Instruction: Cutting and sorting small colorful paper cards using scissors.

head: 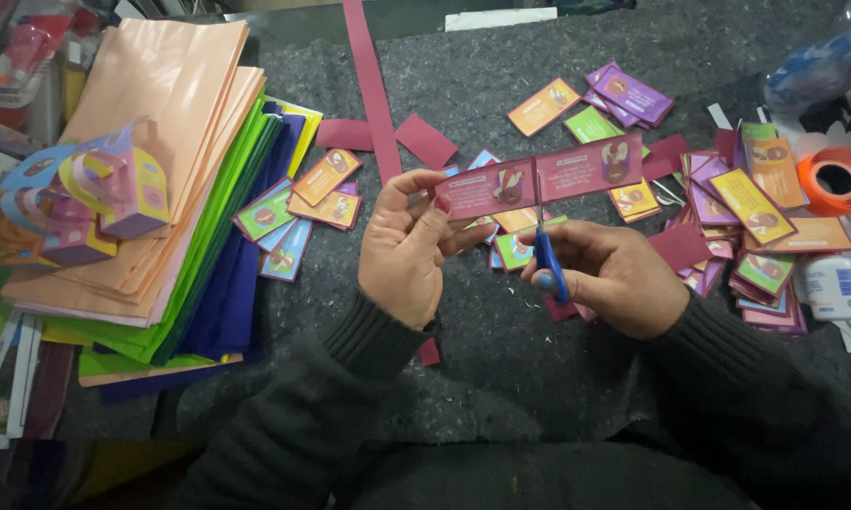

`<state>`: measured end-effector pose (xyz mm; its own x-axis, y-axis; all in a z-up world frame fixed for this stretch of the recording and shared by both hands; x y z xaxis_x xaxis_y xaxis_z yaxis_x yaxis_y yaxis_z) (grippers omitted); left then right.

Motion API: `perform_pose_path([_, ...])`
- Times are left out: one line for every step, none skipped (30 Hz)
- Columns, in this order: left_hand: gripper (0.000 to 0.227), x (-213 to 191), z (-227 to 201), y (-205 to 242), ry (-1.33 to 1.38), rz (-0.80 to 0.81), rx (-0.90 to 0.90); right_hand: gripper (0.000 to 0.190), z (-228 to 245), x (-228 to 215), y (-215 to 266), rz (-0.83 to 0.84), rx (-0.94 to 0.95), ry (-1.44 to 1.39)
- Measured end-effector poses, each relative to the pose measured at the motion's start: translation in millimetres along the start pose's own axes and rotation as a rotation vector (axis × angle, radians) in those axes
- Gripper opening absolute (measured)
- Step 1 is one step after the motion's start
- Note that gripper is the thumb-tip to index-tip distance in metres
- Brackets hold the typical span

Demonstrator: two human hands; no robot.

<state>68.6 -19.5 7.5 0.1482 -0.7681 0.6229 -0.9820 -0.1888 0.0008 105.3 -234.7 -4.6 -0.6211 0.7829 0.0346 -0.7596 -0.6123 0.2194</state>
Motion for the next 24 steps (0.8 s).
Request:
perform_pose_path([0.022,1.5,-1.5,-0.5,0.000,0.000,0.000,0.052,1.1,0.8,-0.1,0.000,0.000,0.000])
perform_pose_path([0.022,2.5,-2.3,-1.1,0.000,-0.011,-0.016,0.052,1.9,1.3,-0.2,-0.008,0.006,0.004])
perform_pose_path([0.022,3.4,-2.9,-1.5,-0.001,-0.022,-0.032,0.051,2.6,1.8,-0.1,-0.016,0.013,0.008])
perform_pose_path([0.022,3.2,-2.5,-1.5,0.000,-0.023,-0.032,0.051,2.9,2.3,0.2,-0.016,0.014,0.009])
perform_pose_path([0.022,2.4,-2.2,-1.9,-0.003,-0.036,-0.030,0.051,3.0,2.3,0.2,-0.024,0.019,0.018])
perform_pose_path([0.023,1.7,-1.9,-2.1,-0.007,-0.050,-0.029,0.051,3.2,2.3,0.4,-0.032,0.023,0.028])
perform_pose_path([0.023,2.4,-3.2,-2.1,-0.007,-0.049,-0.028,0.051,4.1,2.7,0.0,-0.032,0.022,0.029])
perform_pose_path([0.023,3.4,-4.0,-2.1,-0.002,-0.044,-0.034,0.050,4.7,2.7,-0.3,-0.038,0.026,0.029])
perform_pose_path([0.023,4.3,-4.6,-1.3,0.003,-0.040,-0.042,0.049,5.0,3.0,0.1,-0.044,0.032,0.029])
perform_pose_path([0.023,3.9,-4.1,-1.1,0.003,-0.041,-0.043,0.049,4.9,3.6,0.3,-0.044,0.033,0.029])
perform_pose_path([0.023,3.7,-3.9,-1.7,0.006,-0.039,-0.040,0.049,5.0,3.6,0.0,-0.051,0.039,0.026])
perform_pose_path([0.023,3.6,-3.8,-2.3,0.008,-0.037,-0.037,0.048,5.1,3.5,-0.4,-0.059,0.045,0.023])
perform_pose_path([0.023,3.4,-3.6,-2.4,0.008,-0.037,-0.037,0.048,3.6,4.0,-0.8,-0.059,0.045,0.023])
perform_pose_path([0.023,2.8,-3.1,-2.5,0.008,-0.046,-0.043,0.047,1.8,4.1,-1.2,-0.067,0.050,0.021])
perform_pose_path([0.023,2.3,-2.5,-2.7,0.008,-0.055,-0.049,0.046,0.1,4.0,-1.6,-0.076,0.054,0.019])
perform_pose_path([0.023,2.2,-2.6,-2.8,0.008,-0.055,-0.049,0.046,0.5,4.3,-1.7,-0.077,0.054,0.019])
perform_pose_path([0.023,2.0,-2.6,-2.7,0.015,-0.053,-0.054,0.045,0.4,3.9,-1.6,-0.093,0.060,0.036])
perform_pose_path([0.023,1.8,-2.4,-2.6,0.023,-0.050,-0.059,0.044,0.3,3.5,-1.6,-0.110,0.067,0.053])
perform_pose_path([0.023,1.9,-2.8,-2.7,0.023,-0.050,-0.059,0.044,-0.9,3.1,-1.8,-0.110,0.067,0.053])
perform_pose_path([0.023,1.9,-2.9,-2.9,0.012,-0.053,-0.066,0.043,-2.0,2.2,-2.1,-0.121,0.067,0.063])
perform_pose_path([0.023,1.8,-2.9,-3.1,0.002,-0.057,-0.072,0.042,-3.1,1.3,-2.3,-0.132,0.066,0.074])
perform_pose_path([0.023,1.3,-2.4,-3.0,0.002,-0.057,-0.072,0.042,-3.5,1.1,-2.5,-0.132,0.067,0.074])
perform_pose_path([0.023,0.9,-2.1,-3.1,-0.006,-0.056,-0.068,0.042,-3.5,1.1,-2.8,-0.127,0.062,0.062])
perform_pose_path([0.024,0.4,-1.8,-3.1,-0.014,-0.055,-0.063,0.042,-3.5,1.2,-3.1,-0.122,0.057,0.050])
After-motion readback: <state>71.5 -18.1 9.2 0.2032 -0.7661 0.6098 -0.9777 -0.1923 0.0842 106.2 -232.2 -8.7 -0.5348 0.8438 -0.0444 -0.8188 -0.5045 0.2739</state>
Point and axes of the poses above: each hand's wrist, its own y-axis away from the middle knuckle, its own x-axis out of the palm, z = x × y, the point moved 5 cm from there along -y, towards the middle knuckle, and after that the axes turned 6 degrees about -z, right-handed, at the moved point
